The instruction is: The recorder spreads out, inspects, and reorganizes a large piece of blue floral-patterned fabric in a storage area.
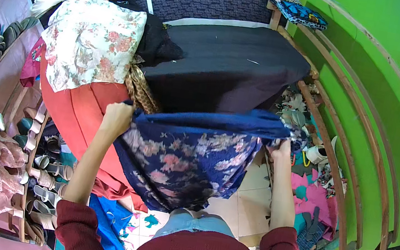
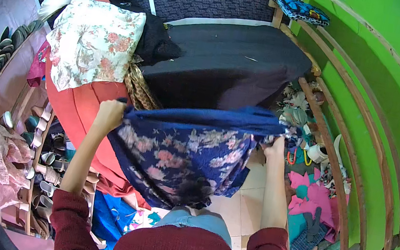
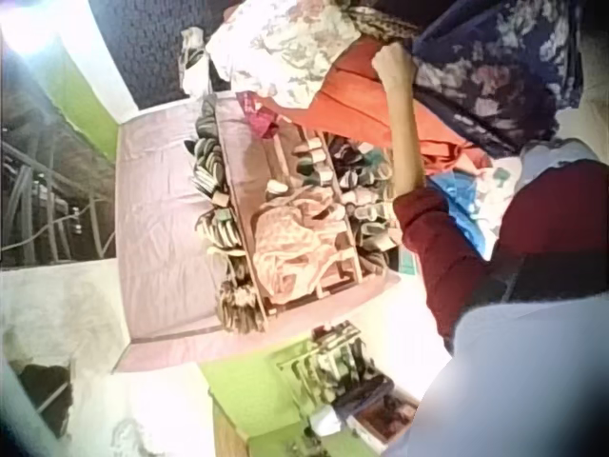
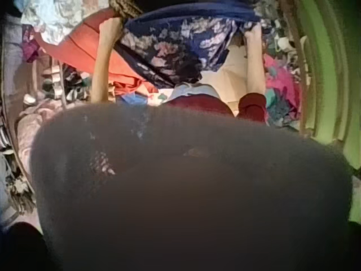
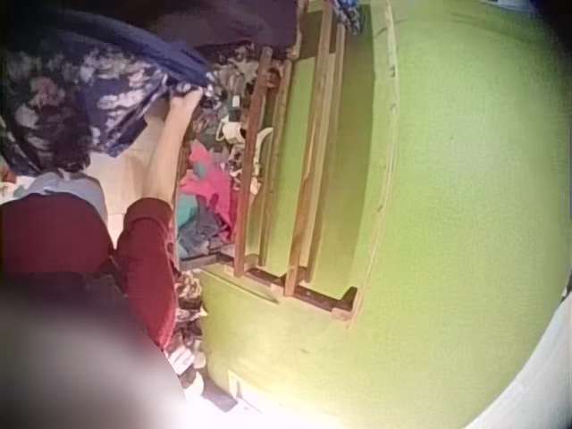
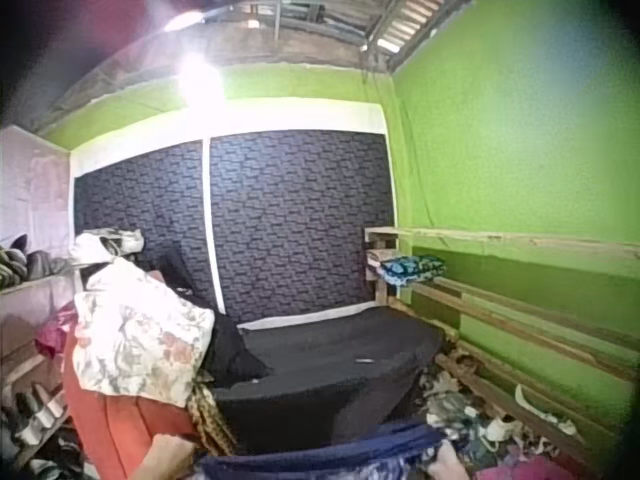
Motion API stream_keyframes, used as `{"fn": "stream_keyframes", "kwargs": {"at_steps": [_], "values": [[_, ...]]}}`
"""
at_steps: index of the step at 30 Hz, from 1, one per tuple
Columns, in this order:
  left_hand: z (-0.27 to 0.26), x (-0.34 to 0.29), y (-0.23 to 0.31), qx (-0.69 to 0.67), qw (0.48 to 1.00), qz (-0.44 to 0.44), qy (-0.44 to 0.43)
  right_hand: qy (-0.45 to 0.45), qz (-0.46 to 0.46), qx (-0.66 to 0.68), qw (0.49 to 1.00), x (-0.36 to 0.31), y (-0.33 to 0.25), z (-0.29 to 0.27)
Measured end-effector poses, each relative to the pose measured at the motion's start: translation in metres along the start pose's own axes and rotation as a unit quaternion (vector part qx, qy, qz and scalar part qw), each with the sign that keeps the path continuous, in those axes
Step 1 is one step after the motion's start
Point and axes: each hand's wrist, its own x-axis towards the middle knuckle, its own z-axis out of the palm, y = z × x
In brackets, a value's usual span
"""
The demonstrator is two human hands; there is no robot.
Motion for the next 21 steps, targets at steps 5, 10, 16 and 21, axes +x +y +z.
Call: {"fn": "stream_keyframes", "kwargs": {"at_steps": [5,10,16,21], "values": [[-0.016,0.018,0.009,-0.136,0.968,-0.114,0.176,-0.204,-0.094,0.064,0.972,-0.059,-0.024,0.073],[0.015,0.041,0.008,-0.478,0.75,-0.134,0.437,-0.234,-0.164,0.101,0.953,-0.073,-0.029,0.101],[0.029,0.031,0.001,-0.454,0.766,-0.077,0.449,-0.191,-0.25,0.016,0.949,-0.081,-0.056,0.073],[0.019,-0.012,-0.009,-0.702,0.687,-0.052,0.18,-0.082,-0.298,-0.23,0.923,-0.081,-0.085,0.025]]}}
